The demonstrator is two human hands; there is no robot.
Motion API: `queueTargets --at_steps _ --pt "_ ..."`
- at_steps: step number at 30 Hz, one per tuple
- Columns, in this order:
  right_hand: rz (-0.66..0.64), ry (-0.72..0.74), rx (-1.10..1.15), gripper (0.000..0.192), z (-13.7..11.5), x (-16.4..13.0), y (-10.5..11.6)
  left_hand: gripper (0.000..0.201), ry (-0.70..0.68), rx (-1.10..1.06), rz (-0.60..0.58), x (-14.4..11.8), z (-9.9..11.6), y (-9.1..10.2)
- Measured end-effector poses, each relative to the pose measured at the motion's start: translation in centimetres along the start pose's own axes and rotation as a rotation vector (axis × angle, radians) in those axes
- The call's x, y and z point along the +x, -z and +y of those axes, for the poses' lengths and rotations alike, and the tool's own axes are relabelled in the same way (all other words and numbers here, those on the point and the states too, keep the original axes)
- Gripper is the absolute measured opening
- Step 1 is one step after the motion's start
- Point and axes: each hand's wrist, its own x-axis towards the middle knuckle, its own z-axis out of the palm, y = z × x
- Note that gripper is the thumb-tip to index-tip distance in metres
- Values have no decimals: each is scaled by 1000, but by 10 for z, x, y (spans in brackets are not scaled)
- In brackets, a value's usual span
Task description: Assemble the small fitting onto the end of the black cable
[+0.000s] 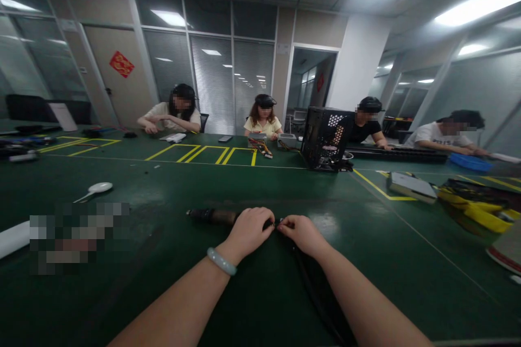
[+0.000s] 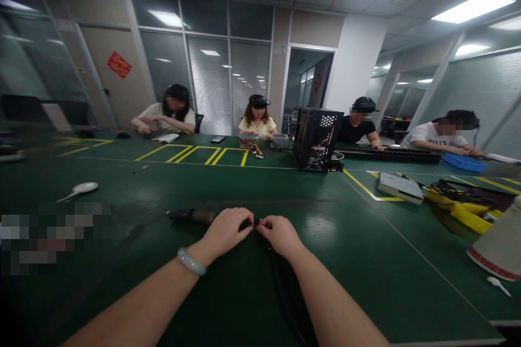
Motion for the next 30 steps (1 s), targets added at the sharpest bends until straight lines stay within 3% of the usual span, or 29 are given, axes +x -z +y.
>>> queueTargets --at_steps 30 --pt "18 9 -21 22 -6 0 -4 8 -42 9 31 -2 -1 3"
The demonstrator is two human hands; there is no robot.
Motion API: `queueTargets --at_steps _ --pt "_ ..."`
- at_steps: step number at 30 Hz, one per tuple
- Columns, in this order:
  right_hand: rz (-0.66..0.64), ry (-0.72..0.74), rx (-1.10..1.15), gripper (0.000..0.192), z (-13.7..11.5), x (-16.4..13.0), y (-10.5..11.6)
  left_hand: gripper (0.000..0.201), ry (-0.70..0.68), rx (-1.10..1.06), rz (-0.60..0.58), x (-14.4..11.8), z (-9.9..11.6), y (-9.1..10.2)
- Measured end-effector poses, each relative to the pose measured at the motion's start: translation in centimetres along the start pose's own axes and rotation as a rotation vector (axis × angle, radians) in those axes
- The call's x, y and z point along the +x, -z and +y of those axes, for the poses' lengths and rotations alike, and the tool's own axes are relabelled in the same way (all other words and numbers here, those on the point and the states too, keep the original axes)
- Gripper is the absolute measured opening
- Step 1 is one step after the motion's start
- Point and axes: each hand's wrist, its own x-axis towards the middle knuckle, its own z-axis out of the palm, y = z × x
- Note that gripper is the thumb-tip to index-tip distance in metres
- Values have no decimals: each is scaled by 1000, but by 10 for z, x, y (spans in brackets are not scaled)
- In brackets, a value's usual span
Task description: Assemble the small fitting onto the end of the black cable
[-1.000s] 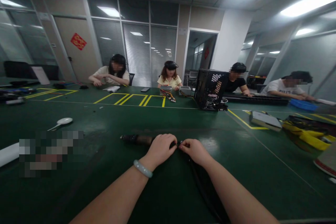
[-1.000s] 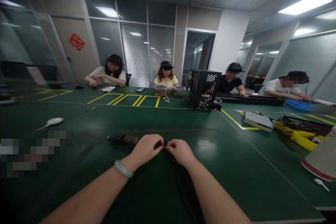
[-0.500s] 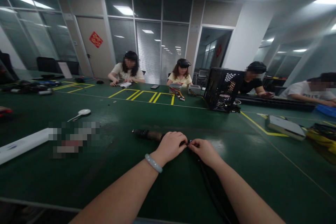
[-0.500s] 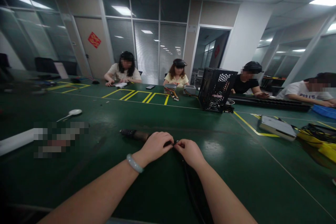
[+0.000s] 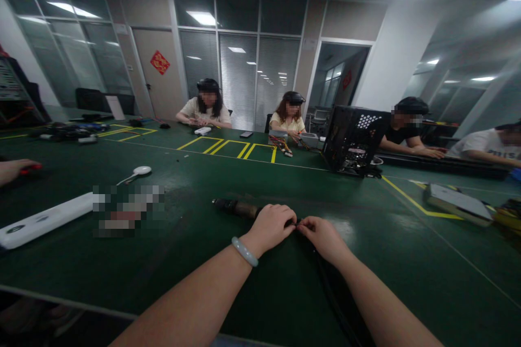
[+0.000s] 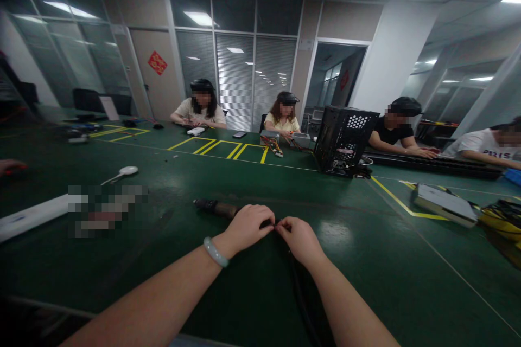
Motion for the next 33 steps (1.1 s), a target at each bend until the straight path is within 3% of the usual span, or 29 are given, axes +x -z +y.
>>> queueTargets --at_steps 20,33 --pt "68 -9 -148 20 -8 -1 -4 10 51 20 -12 2 2 -2" --pt "113 -45 -142 23 -5 -5 -3 11 24 -75 -11 3 0 -2"
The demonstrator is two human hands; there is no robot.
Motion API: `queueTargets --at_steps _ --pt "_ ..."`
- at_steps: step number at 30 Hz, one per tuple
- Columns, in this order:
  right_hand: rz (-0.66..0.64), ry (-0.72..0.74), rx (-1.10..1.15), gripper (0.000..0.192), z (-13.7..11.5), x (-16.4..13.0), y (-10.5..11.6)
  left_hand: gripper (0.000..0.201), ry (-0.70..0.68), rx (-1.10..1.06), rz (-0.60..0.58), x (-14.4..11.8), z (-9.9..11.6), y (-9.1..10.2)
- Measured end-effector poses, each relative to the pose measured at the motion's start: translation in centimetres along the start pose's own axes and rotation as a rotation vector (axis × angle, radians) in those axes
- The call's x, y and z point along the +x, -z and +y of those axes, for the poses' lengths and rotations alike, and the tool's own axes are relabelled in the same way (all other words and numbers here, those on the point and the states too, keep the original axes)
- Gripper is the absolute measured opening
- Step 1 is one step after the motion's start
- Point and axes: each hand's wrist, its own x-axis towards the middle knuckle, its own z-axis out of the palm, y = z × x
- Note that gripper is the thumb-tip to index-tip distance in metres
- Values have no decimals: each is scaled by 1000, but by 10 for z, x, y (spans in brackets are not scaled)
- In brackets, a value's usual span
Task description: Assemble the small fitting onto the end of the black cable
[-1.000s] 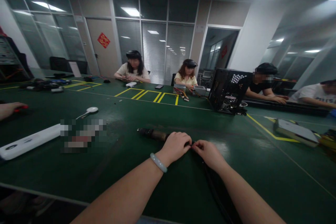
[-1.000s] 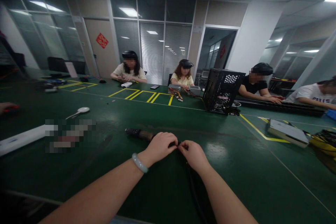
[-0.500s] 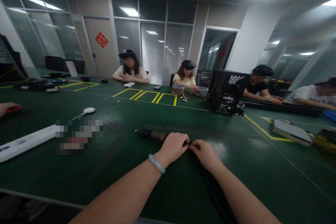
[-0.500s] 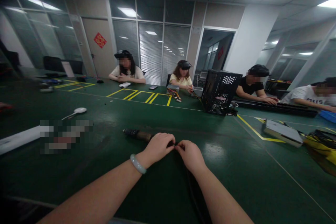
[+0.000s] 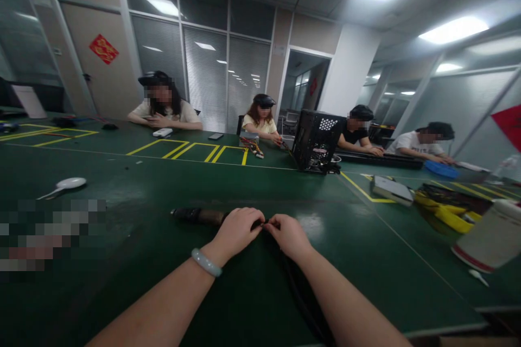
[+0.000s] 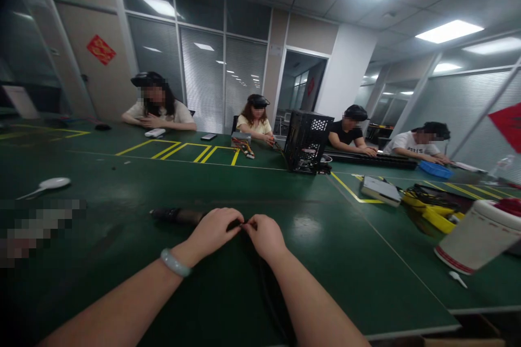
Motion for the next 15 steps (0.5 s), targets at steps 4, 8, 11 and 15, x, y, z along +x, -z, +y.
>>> queueTargets --at_steps 4,8,11,15 --pt "1 3 2 22 -1 -1 1 12 43 -3 -15 1 0 0" --pt "-4 -14 24 22 0 0 0 10 15 10 -31 1 0 0" --pt "-9 -22 42 21 2 0 -2 11 4 16 -40 1 0 0" --pt "9 6 52 21 5 1 -4 16 21 15 -13 1 0 -1"
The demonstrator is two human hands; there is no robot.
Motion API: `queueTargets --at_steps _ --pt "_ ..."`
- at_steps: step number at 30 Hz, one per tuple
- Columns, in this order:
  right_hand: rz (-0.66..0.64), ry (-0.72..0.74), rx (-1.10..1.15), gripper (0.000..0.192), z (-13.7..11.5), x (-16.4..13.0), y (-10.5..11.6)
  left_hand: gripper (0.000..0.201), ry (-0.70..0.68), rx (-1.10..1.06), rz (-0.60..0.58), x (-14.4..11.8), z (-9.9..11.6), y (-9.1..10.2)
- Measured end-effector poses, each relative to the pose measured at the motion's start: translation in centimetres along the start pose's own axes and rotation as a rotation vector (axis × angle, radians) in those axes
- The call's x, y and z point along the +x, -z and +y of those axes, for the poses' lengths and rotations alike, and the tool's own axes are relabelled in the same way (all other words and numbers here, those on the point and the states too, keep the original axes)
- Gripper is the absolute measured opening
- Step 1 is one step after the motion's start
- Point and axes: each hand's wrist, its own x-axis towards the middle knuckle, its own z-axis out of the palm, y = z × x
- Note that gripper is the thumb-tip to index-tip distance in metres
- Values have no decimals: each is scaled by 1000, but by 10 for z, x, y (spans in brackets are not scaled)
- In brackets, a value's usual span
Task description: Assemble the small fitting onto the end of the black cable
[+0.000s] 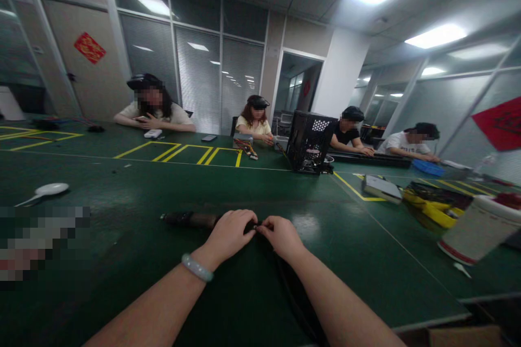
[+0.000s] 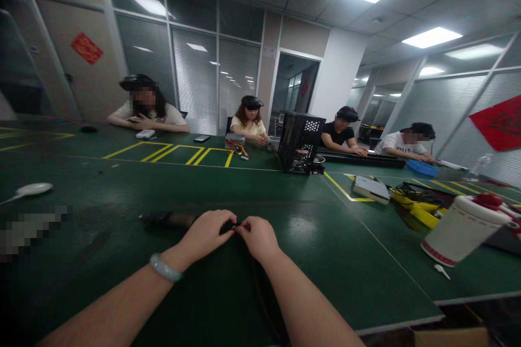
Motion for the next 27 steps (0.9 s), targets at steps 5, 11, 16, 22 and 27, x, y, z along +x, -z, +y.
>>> queueTargets --at_steps 5,11,16,22,27 --pt "9 2 -11 22 0 -1 0 10 -12 4 11 0 0 -1" --pt "13 0 -108 21 -9 -2 3 10 -29 20 -5 0 0 0" --pt "123 81 -240 16 -16 -3 0 12 -10 31 -23 0 1 1" --pt "119 138 -296 11 -20 1 -6 12 -6 43 -28 0 2 2" --pt "44 141 -326 12 -21 7 -4 20 -46 19 15 0 0 0"
